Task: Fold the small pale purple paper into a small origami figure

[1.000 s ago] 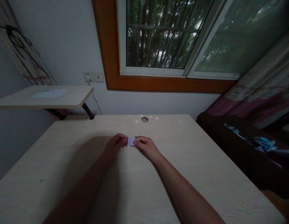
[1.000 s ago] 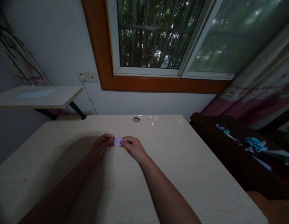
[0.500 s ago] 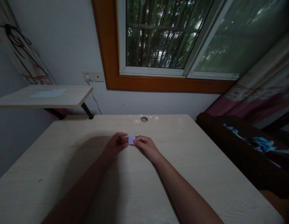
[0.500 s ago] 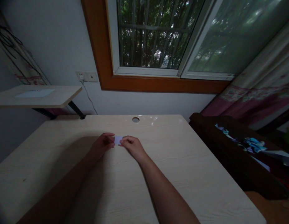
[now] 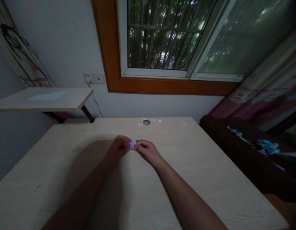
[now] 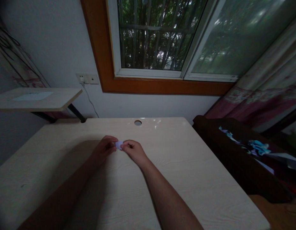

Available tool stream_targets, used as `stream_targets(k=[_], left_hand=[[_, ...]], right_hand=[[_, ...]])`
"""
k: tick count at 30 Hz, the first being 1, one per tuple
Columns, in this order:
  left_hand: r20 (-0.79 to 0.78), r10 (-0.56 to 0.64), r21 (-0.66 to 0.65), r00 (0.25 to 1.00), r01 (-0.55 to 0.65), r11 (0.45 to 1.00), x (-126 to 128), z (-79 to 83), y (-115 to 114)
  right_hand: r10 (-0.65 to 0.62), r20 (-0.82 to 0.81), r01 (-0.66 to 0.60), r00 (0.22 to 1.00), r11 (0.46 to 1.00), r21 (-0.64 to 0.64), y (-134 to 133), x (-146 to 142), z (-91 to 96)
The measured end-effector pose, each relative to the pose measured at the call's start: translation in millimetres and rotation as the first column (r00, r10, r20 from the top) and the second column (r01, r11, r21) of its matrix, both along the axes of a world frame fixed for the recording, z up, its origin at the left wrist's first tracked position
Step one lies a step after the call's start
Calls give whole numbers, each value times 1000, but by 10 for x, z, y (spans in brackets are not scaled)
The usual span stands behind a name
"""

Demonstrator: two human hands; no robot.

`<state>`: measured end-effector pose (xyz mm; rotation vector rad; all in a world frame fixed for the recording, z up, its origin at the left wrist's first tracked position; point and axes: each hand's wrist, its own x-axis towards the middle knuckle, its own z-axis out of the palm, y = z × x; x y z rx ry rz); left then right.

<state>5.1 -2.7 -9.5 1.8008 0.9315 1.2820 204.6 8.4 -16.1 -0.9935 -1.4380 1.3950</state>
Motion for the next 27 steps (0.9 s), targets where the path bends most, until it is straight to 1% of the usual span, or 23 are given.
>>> stream_targets(k=[3,6,11,13,18,21,23,27], left_hand=[[-47,-14,11,999,15,1000,-7,11,2],[-93,-6,-16,996,4,1000,-18,6,4],[-79,16,-158,997,-28,987,-20,-4,-9],[-90,25,-194,996,-42,980,-14,1,-17],[-91,57,-238,994,-77,968,-3,9,-24],[-88,75,-249,993,-95,964,0,16,-25],[-87,75,-244,993,-94,965,3,21,-27],[-84,66,-245,994,-85,966,11,35,-34]], right_hand=[[2,12,-3,1000,1000,11,-2,-3,10],[-3,20,3,1000,1000,14,-2,-1,-2],[-4,54,3,999,1000,19,-13,-3,-11],[2,55,-3,999,1000,20,-18,-7,-8],[17,-56,-17,998,1000,14,-32,-24,-3],[31,-101,-25,994,998,61,-52,-36,-2],[37,-83,-28,996,994,103,-66,-40,-5],[17,14,-19,1000,989,145,-86,-33,-1]])
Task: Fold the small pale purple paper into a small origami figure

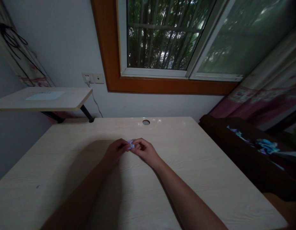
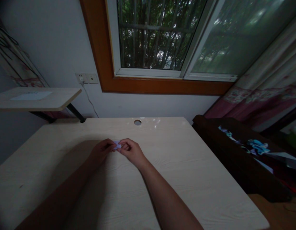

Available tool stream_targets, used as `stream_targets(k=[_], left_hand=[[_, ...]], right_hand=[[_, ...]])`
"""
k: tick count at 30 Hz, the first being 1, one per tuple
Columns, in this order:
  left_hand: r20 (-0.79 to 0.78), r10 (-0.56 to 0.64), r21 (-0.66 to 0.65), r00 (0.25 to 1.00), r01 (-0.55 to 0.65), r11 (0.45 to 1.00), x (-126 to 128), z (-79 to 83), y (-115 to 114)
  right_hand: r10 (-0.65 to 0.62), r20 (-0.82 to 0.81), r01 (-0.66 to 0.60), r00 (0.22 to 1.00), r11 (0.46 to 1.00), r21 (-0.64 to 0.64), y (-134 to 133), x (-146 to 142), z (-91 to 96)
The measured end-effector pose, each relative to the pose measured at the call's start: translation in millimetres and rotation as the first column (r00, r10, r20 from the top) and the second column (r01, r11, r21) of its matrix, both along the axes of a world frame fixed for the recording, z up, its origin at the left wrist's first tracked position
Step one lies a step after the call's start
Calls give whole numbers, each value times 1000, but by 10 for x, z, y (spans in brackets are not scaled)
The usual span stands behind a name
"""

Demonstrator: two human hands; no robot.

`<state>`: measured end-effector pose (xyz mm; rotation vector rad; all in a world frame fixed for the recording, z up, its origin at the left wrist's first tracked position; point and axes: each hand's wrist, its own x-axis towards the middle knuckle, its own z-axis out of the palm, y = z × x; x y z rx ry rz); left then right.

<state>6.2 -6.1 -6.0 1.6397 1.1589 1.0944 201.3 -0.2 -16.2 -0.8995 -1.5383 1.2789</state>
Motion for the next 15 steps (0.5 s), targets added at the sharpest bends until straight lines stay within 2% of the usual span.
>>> stream_targets(k=[7,15], left_hand=[[-35,-32,19,999,32,999,-5,76,-39],[118,-9,10,993,8,1000,23,33,-31]], right_hand=[[-61,115,45,992,990,136,-28,25,126],[-61,123,34,991,978,208,-30,31,139]])
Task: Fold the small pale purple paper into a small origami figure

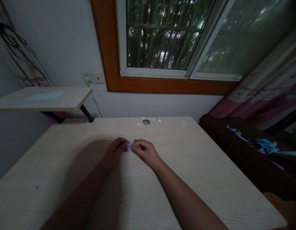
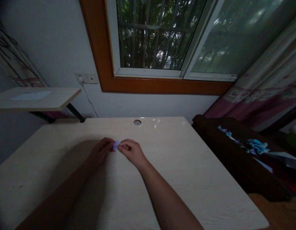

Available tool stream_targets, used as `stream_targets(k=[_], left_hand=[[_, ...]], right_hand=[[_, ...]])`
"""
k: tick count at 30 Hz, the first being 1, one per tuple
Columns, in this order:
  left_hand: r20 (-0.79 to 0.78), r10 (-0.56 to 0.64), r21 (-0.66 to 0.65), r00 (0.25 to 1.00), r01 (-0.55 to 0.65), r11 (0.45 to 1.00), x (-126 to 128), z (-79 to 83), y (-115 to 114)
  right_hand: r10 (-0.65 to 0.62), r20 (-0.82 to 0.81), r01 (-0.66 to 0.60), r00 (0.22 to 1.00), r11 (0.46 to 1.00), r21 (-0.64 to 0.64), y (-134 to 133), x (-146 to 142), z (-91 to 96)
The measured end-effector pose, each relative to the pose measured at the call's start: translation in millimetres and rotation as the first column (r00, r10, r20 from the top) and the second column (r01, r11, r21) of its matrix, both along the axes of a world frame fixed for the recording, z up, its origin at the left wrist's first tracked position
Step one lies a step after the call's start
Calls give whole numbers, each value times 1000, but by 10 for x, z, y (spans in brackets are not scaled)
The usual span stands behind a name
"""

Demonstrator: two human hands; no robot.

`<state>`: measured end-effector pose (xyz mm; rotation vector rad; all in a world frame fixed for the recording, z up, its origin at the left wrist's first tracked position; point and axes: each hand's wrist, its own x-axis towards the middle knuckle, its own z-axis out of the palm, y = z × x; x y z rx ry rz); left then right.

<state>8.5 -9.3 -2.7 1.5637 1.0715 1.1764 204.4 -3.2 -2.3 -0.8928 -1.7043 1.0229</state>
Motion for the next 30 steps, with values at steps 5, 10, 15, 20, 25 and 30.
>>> stream_targets(k=[5,10,15,20,25,30], left_hand=[[-79,5,25,997,-3,1000,-21,-26,3],[-133,18,48,991,-12,999,-43,-21,-9],[-162,23,56,987,-14,998,-34,8,-33],[-168,0,83,986,14,996,-39,-12,-43],[-169,-12,89,986,27,996,-37,-42,-36],[-205,-5,91,979,24,996,-19,-44,-26]], right_hand=[[6,9,-6,1000,1000,-6,-10,-6,16],[3,-17,-3,1000,1000,-13,2,0,26],[27,-84,-33,996,997,-73,44,12,-31],[55,-182,-81,982,987,-138,82,3,-107],[45,-208,-78,977,985,-153,93,16,-116],[-6,-217,-37,976,981,-190,94,20,-78]])
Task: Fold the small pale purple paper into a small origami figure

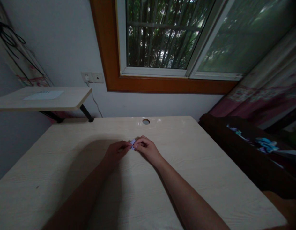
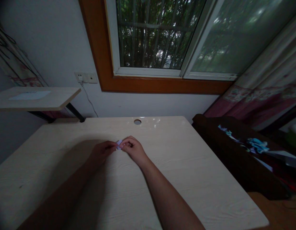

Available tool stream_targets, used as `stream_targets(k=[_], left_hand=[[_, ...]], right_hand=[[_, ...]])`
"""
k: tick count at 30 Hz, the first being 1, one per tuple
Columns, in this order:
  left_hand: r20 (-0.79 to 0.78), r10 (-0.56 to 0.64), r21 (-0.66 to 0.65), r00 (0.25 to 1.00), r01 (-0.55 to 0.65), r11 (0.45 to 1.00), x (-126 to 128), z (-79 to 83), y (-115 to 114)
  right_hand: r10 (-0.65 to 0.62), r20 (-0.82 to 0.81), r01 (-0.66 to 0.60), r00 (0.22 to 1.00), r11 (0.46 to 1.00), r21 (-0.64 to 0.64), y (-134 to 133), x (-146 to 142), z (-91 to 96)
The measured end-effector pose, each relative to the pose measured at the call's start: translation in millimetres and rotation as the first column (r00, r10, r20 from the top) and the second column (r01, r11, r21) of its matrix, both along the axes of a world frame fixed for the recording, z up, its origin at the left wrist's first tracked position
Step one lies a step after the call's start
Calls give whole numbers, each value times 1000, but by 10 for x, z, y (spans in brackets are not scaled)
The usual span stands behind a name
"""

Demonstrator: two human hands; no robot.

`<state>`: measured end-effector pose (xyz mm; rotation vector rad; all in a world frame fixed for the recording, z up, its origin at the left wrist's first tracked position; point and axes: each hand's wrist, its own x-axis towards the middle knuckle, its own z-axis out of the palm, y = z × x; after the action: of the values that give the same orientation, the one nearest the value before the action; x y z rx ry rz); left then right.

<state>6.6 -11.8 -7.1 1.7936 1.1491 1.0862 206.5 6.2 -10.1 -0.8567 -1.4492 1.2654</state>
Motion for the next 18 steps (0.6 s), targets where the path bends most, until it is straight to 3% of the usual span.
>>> stream_targets(k=[8,18], left_hand=[[31,38,-33,999,-37,999,1,-49,19],[261,-71,-76,963,94,993,25,-52,6]], right_hand=[[-12,-51,7,999,995,-99,-4,-31,-51],[-18,78,16,997,1000,20,-16,-16,-54]])
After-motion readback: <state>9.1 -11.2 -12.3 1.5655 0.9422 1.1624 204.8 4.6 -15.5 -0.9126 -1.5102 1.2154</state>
